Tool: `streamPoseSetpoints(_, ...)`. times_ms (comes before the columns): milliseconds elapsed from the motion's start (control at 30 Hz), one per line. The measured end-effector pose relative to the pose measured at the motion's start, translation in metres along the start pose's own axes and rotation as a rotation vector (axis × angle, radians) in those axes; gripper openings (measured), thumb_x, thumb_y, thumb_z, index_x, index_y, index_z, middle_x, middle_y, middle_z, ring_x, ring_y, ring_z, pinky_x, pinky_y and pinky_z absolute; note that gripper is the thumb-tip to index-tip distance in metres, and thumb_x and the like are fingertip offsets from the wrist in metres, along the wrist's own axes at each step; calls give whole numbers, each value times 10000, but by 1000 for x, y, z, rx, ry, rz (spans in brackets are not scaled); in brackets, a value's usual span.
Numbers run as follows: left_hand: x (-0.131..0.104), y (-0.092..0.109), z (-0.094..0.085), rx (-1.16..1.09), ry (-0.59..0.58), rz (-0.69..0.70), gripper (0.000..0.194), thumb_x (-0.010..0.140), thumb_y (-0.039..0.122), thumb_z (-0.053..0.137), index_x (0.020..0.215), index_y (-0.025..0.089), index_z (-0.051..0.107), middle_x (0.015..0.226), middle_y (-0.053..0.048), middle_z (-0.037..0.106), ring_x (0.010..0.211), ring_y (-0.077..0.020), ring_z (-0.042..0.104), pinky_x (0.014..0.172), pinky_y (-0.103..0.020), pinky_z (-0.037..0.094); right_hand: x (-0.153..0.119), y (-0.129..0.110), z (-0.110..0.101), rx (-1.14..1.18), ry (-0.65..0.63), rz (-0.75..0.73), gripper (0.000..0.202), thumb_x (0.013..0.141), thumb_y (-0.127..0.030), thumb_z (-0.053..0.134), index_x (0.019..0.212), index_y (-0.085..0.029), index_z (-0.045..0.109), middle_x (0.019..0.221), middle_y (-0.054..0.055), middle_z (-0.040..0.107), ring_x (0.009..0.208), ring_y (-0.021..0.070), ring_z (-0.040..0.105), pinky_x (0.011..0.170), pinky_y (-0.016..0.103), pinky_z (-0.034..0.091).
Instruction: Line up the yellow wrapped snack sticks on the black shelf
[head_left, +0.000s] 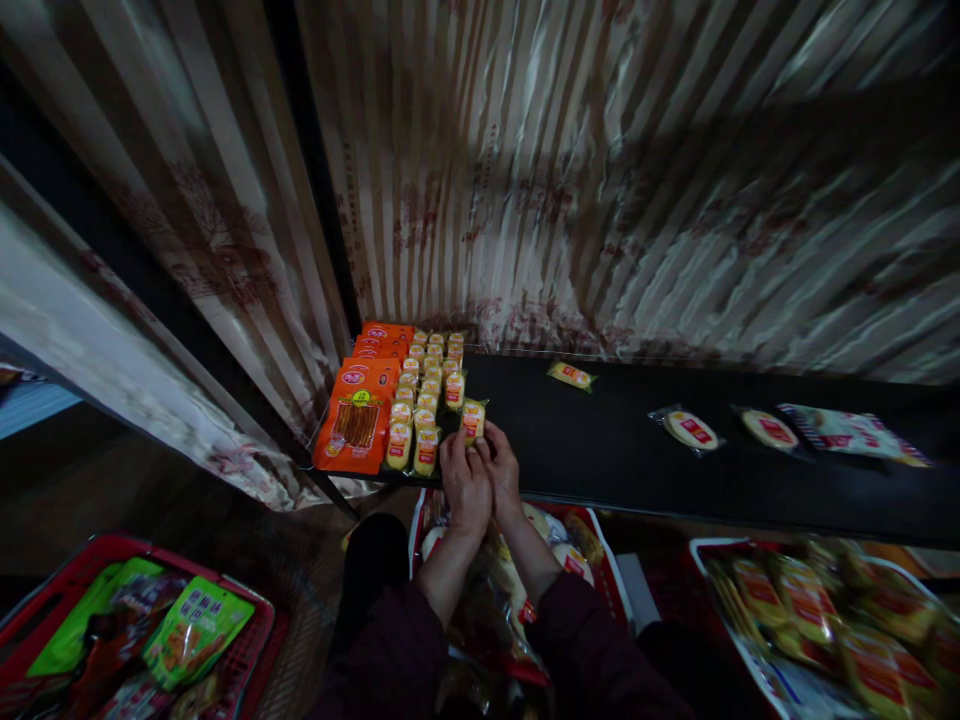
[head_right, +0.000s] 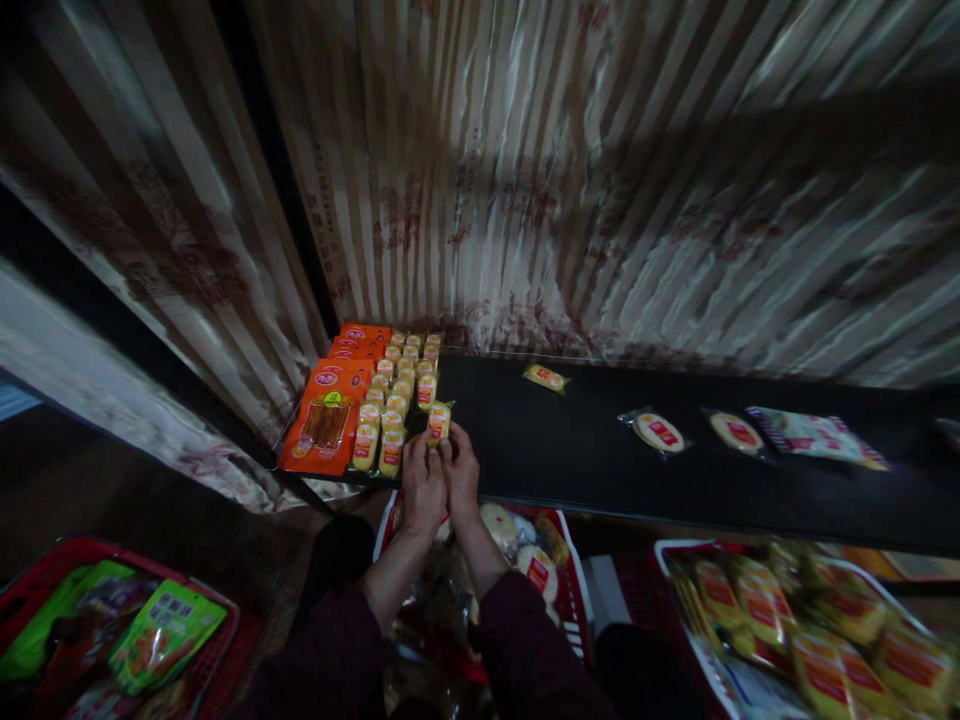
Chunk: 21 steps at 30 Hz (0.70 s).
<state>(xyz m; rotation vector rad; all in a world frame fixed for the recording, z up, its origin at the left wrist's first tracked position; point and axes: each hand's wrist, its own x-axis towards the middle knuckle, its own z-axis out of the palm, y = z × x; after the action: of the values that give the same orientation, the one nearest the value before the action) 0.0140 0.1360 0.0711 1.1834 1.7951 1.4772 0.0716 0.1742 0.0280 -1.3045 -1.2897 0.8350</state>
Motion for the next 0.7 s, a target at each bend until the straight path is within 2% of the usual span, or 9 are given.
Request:
streamPoseSetpoints(267,14,-12,18,-19,-13,8,439,895,309,319,1230,102,513,1362,-155,454,1273,-203,412,1091,-354,312,26,8,9,-35,-13,-19,397,774,-399,505,1109,-193,562,1108,88,645,982,215,612,901,370,467)
streamPoseSetpoints(467,22,-12,20,0,-68,-15,509,916,355,269,1301,75,450,1454,-163,341,1356,-193,299,1129,-337,236,36,11,13,-24,-59,-22,392,753,-350,493,1104,-193,570,1088,77,658,971,209,619,911,367,468)
streamPoseSetpoints(700,31,-17,23,35,-95,-42,503,918,345,259,1290,74,463,1460,-159,332,1370,-189,267,1141,-336,202,43,22,18,-79,-115,-55,371,742,-273,463,1083,-213,597,1082,47,665,962,189,613,921,354,464)
